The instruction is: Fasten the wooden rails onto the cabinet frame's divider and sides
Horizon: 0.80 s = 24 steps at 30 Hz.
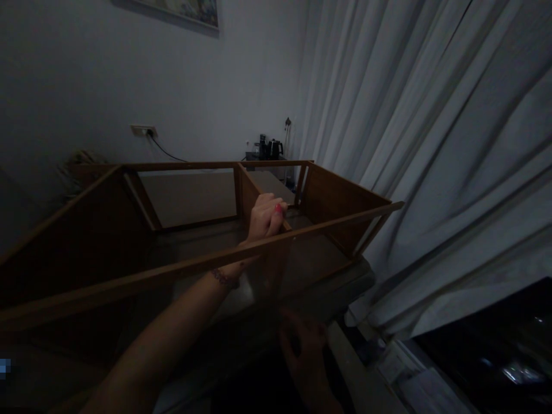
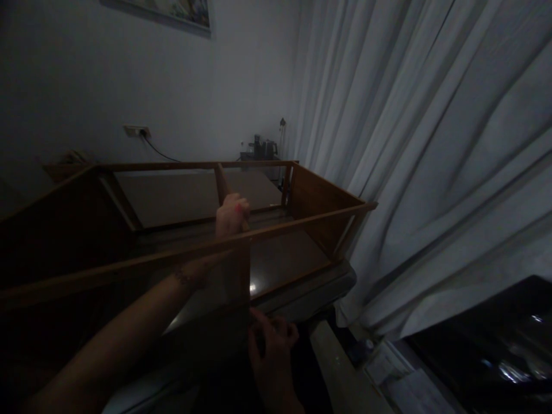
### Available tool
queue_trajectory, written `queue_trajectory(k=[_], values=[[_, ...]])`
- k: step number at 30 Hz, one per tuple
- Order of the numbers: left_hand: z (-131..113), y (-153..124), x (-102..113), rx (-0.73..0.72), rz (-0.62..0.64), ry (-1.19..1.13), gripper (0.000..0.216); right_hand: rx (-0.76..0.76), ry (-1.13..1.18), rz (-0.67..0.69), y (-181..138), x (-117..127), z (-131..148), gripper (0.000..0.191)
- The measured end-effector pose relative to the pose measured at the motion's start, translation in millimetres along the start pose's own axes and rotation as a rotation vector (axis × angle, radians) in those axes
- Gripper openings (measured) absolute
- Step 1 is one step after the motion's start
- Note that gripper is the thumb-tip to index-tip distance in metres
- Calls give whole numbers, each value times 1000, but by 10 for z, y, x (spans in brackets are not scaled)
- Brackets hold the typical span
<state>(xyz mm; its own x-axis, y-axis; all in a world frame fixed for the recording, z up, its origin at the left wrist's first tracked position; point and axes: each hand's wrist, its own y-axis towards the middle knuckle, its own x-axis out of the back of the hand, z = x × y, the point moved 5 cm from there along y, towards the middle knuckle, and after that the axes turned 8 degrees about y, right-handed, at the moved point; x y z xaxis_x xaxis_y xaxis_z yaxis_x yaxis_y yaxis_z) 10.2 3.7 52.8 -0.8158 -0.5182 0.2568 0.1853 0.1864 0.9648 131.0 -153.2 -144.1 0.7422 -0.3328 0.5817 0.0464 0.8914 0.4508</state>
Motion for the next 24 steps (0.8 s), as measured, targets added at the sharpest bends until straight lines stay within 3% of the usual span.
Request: queue_trajectory(k=[4, 7, 12, 17, 21, 24], values=[[6, 1, -6, -1, -8, 3, 48, 116, -136, -1, 9, 53, 78, 37], [1, 2, -8, -10, -8, 1, 47, 77, -126, -32, 15, 85, 13, 31], [-9, 3, 7, -2, -12, -19, 47, -123, 54, 25, -5, 40, -186, 20], [-9, -1, 11, -10, -18, -29, 45, -397, 390, -21, -72, -44, -237, 34], [-21, 7, 13, -16, -18, -11, 45, -515, 674, 43, -56, -149, -211, 43], [-25, 12, 9, -16, -6, -3, 45, -566, 755, 14, -48, -165, -238, 46]])
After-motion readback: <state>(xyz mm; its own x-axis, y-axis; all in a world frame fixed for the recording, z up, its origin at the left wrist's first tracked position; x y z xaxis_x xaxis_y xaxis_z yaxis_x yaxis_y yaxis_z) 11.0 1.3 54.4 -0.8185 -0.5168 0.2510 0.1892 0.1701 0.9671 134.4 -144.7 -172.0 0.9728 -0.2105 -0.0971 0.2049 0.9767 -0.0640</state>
